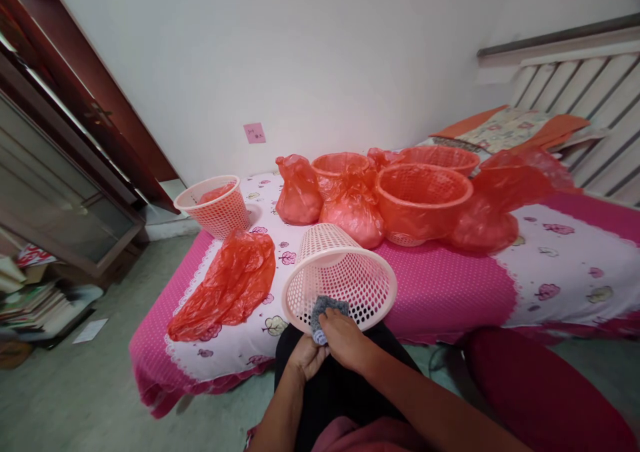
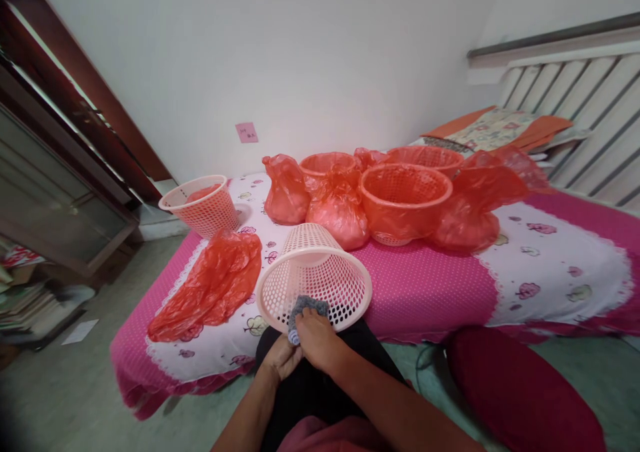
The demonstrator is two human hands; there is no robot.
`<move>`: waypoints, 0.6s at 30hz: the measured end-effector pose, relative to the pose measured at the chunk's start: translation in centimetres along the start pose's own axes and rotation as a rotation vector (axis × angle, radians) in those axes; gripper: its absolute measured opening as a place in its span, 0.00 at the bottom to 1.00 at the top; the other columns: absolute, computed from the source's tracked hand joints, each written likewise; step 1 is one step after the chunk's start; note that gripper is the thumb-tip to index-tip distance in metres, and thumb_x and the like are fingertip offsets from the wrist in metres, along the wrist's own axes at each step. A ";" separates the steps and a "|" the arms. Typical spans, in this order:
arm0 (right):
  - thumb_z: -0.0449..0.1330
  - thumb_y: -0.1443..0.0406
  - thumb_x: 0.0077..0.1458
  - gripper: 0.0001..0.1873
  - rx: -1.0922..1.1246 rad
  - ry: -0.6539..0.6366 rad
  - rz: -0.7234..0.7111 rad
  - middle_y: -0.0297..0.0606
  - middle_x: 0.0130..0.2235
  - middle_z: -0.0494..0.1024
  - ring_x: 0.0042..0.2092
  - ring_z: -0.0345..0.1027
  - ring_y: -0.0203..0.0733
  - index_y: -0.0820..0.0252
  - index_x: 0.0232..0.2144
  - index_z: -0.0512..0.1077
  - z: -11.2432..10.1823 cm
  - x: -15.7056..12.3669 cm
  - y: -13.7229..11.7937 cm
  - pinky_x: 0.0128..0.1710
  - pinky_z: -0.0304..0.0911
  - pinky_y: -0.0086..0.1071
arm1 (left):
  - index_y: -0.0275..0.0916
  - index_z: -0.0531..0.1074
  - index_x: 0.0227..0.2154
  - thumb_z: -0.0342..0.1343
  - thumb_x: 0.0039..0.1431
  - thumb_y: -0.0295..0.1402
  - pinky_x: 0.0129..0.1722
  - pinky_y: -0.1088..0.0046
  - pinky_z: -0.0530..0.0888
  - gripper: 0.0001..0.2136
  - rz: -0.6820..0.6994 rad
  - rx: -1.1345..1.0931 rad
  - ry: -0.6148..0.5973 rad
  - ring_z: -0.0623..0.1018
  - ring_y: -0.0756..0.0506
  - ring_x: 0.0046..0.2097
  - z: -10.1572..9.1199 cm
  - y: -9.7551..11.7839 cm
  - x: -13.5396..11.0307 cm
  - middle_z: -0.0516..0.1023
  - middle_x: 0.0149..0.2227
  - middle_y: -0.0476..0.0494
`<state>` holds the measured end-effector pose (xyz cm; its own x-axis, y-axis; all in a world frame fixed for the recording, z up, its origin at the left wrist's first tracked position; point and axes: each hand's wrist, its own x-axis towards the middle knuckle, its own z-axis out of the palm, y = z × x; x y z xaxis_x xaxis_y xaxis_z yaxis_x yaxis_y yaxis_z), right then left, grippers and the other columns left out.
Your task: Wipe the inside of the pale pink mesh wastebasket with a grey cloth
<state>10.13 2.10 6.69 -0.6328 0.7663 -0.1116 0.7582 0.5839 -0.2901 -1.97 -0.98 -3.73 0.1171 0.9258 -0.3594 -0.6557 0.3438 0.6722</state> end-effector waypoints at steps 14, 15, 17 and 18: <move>0.58 0.74 0.54 0.18 0.152 -0.079 -0.027 0.54 0.49 0.79 0.49 0.75 0.54 0.68 0.48 0.73 -1.1 -0.5 0.4 0.47 0.64 0.38 | 0.35 0.81 0.39 0.72 0.48 0.26 0.59 0.58 0.74 0.14 -0.008 0.014 0.022 0.82 0.37 0.52 0.1 0.1 -0.2 0.86 0.42 0.37; 0.57 0.74 0.55 0.17 0.169 -0.083 -0.025 0.54 0.48 0.80 0.49 0.76 0.54 0.68 0.48 0.73 -1.2 -0.6 0.3 0.46 0.64 0.38 | 0.35 0.81 0.39 0.72 0.48 0.27 0.59 0.58 0.74 0.14 -0.008 0.013 0.022 0.82 0.37 0.51 0.2 0.2 -0.2 0.86 0.42 0.37; 0.57 0.74 0.55 0.17 0.203 -0.086 -0.019 0.53 0.49 0.80 0.49 0.76 0.53 0.68 0.48 0.73 -1.3 -0.6 0.3 0.44 0.63 0.37 | 0.34 0.81 0.39 0.72 0.47 0.27 0.59 0.58 0.74 0.14 -0.008 0.011 0.022 0.82 0.37 0.51 0.3 0.4 -0.3 0.86 0.42 0.37; 0.57 0.74 0.55 0.18 0.220 -0.084 -0.016 0.54 0.49 0.80 0.49 0.76 0.53 0.68 0.48 0.74 -1.2 -0.7 0.3 0.44 0.63 0.36 | 0.34 0.81 0.39 0.72 0.47 0.27 0.59 0.58 0.74 0.14 -0.008 0.011 0.023 0.82 0.37 0.51 0.4 0.4 -0.4 0.86 0.42 0.36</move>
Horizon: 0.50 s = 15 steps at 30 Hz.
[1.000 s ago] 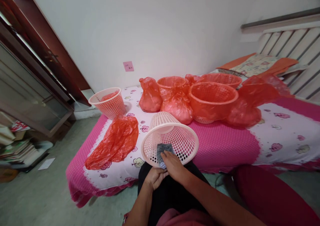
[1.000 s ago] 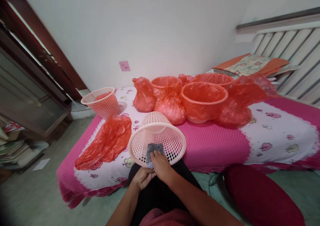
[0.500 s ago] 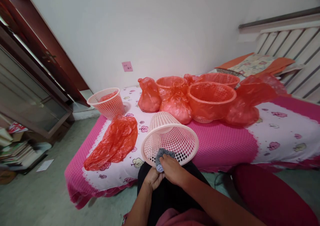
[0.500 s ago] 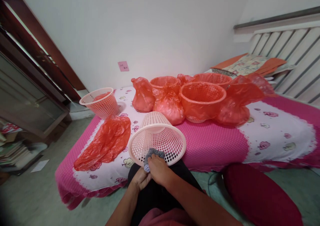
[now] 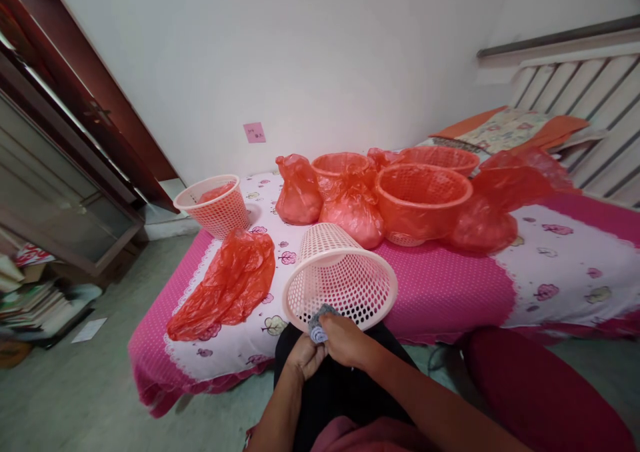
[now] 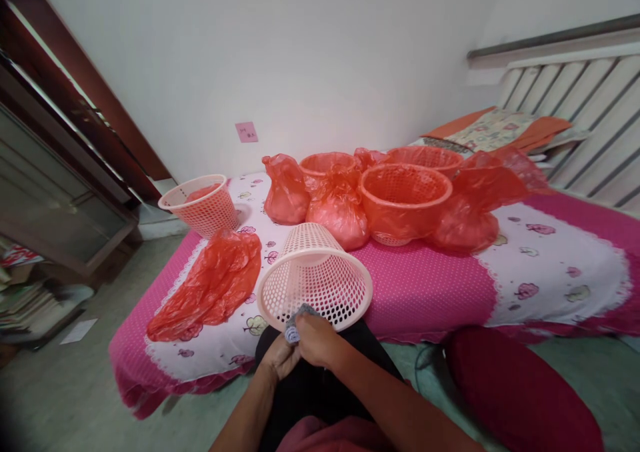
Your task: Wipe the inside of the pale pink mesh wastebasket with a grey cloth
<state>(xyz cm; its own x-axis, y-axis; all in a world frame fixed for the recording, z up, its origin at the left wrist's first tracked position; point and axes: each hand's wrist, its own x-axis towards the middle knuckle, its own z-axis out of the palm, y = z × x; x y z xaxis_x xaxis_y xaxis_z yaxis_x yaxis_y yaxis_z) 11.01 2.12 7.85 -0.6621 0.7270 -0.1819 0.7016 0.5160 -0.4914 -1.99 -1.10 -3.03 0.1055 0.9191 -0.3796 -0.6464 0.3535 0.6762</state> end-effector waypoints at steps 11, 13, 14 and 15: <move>0.59 0.73 0.50 0.14 0.217 0.044 0.030 0.42 0.41 0.82 0.42 0.75 0.45 0.61 0.40 0.75 0.8 0.8 1.6 0.38 0.57 0.31 | 0.32 0.81 0.32 0.64 0.40 0.15 0.56 0.59 0.76 0.14 -0.004 0.021 0.031 0.83 0.35 0.50 -0.1 0.2 -0.1 0.85 0.34 0.38; 0.60 0.72 0.49 0.13 0.270 0.063 0.039 0.41 0.41 0.81 0.42 0.74 0.45 0.60 0.39 0.75 1.1 1.0 2.0 0.39 0.58 0.31 | 0.31 0.81 0.34 0.64 0.40 0.16 0.55 0.60 0.77 0.14 -0.005 0.022 0.033 0.83 0.35 0.49 0.0 0.3 0.0 0.85 0.34 0.36; 0.61 0.71 0.49 0.12 0.298 0.072 0.045 0.40 0.41 0.81 0.42 0.74 0.45 0.60 0.38 0.75 1.3 1.0 2.2 0.39 0.58 0.31 | 0.31 0.81 0.34 0.65 0.41 0.16 0.55 0.60 0.77 0.14 -0.007 0.024 0.032 0.83 0.35 0.48 0.0 0.3 0.0 0.85 0.35 0.35; 0.61 0.71 0.49 0.11 0.326 0.079 0.051 0.39 0.40 0.81 0.42 0.73 0.44 0.60 0.38 0.75 1.4 1.1 2.4 0.39 0.58 0.31 | 0.31 0.81 0.35 0.65 0.41 0.17 0.54 0.60 0.78 0.14 -0.009 0.025 0.032 0.83 0.36 0.48 0.1 0.3 0.0 0.85 0.35 0.35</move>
<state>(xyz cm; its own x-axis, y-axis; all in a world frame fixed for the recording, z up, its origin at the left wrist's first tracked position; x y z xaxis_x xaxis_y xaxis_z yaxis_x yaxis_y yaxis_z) 11.59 3.55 5.24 -0.5972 0.7874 -0.1528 0.6035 0.3156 -0.7323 -2.14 -0.97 -2.78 0.0864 0.9101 -0.4052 -0.6264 0.3660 0.6883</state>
